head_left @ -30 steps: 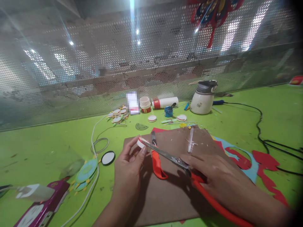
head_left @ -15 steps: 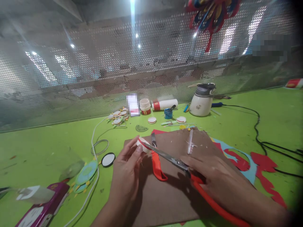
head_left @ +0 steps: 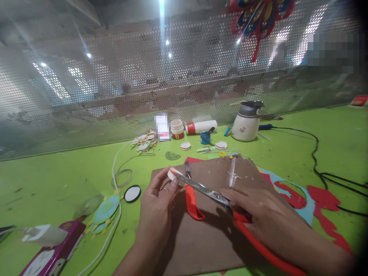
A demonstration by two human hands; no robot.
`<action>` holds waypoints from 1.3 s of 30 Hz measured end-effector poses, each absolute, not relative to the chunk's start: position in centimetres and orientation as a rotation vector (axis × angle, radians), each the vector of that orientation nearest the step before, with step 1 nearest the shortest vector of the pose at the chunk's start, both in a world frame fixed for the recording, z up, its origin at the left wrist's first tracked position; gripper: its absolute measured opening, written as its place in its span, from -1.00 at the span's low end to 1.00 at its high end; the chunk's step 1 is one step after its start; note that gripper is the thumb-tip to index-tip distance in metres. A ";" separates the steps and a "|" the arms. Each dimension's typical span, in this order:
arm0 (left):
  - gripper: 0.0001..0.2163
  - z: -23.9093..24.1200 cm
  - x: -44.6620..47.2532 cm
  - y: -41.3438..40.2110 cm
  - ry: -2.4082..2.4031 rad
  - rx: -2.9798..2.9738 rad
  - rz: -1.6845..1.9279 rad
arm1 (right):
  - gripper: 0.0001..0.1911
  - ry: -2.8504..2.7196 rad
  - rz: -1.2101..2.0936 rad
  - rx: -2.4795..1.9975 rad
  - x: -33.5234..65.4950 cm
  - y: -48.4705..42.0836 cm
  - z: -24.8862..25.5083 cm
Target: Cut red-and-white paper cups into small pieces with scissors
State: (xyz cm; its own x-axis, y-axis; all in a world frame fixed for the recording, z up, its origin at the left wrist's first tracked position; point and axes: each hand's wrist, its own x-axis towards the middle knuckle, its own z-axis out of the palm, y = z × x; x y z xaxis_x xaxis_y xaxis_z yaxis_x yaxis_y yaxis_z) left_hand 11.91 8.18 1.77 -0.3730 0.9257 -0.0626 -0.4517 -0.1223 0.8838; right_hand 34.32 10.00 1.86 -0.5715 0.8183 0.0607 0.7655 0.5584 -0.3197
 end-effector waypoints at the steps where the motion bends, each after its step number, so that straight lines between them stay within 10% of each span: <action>1: -0.65 1.7 11.9 8.1 1.081 0.652 1.693 | -0.65 -2.590 0.366 -1.327 34.3 10.0 1.8; 39: -0.59 2.6 13.5 7.1 1.213 0.603 1.729 | -0.41 -2.554 0.498 -1.393 34.1 9.6 2.1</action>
State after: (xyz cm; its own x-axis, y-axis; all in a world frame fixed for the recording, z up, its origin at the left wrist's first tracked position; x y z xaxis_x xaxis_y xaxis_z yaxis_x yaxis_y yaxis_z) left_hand 13.48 7.12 2.61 -0.4659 0.8786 -0.1047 -0.3977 -0.1022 0.9118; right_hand 34.13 9.61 2.11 -0.5407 0.8412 0.0054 0.7775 0.5022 -0.3786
